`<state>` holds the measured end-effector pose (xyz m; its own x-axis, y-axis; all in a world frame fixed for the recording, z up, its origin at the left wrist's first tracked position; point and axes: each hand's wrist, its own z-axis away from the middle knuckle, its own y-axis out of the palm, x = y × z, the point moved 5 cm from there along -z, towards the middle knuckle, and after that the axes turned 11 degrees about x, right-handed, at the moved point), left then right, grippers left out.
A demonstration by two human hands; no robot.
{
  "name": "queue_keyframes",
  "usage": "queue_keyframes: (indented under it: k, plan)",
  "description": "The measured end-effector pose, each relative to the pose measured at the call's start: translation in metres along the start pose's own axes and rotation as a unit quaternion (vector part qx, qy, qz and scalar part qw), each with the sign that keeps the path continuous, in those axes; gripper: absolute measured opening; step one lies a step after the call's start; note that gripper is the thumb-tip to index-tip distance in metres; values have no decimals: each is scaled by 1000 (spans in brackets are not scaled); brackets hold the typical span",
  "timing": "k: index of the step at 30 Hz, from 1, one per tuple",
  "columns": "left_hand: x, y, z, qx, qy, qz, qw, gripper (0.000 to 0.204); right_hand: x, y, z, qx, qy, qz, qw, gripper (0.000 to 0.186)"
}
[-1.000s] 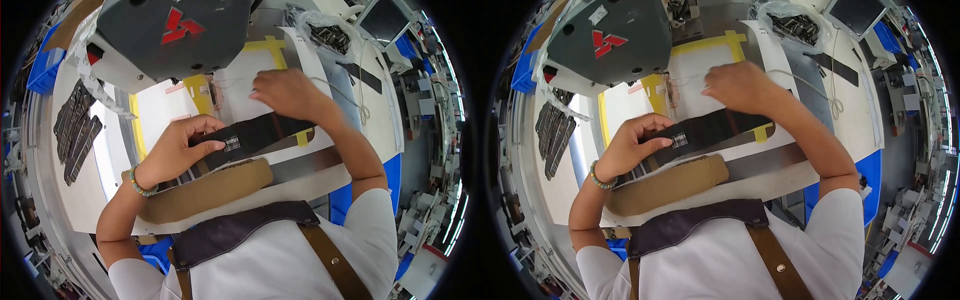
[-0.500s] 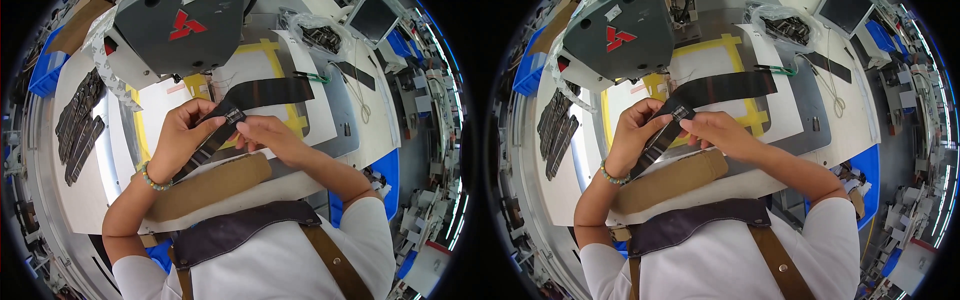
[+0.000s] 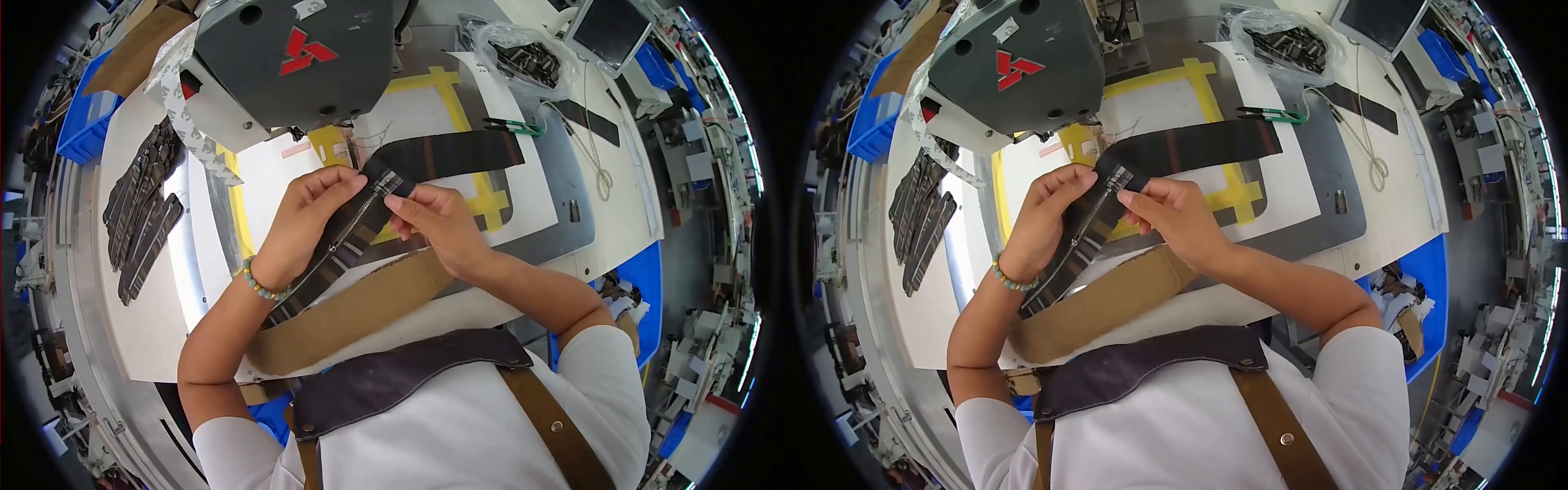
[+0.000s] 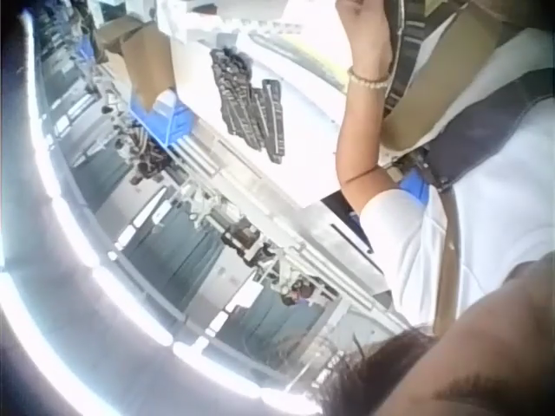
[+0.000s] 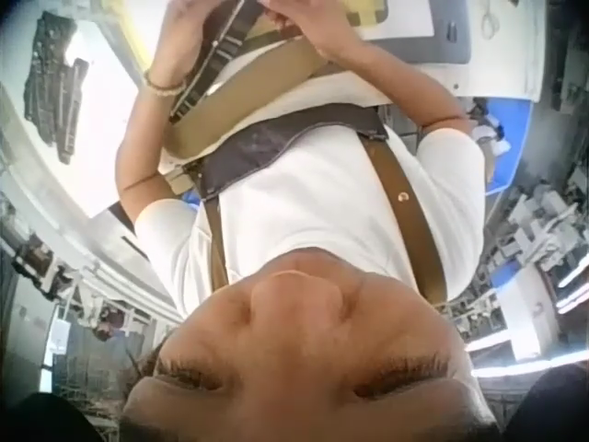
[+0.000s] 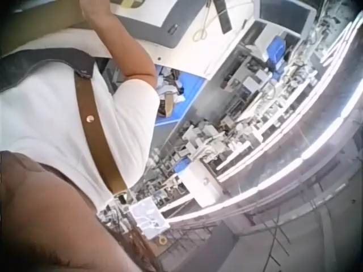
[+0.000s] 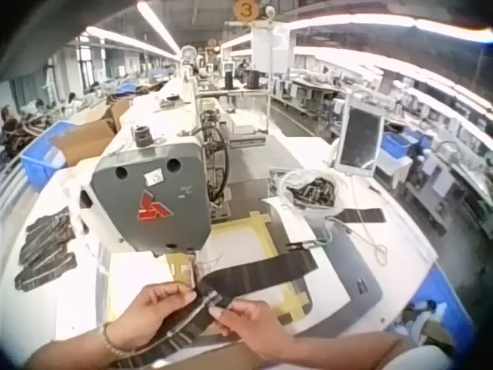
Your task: Sewing and assembling various components using an industrial sewing machine.
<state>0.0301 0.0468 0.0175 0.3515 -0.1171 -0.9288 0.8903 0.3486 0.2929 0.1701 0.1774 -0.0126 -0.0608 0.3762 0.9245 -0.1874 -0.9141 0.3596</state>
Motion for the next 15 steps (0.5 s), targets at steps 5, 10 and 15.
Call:
queue_keyframes:
  k: [5,10,15]
  plan:
    - [3,-3,-4,-1,-6,-121,993,22,-2,0,1,-14,18,37,999,28]
    - [1,1,-3,-24,4,-85,996,24,3,1,4,-15,20,36,999,28]
    - [-50,29,28,39,10,-180,983,19,32,26,22,94,-151,189,966,38]
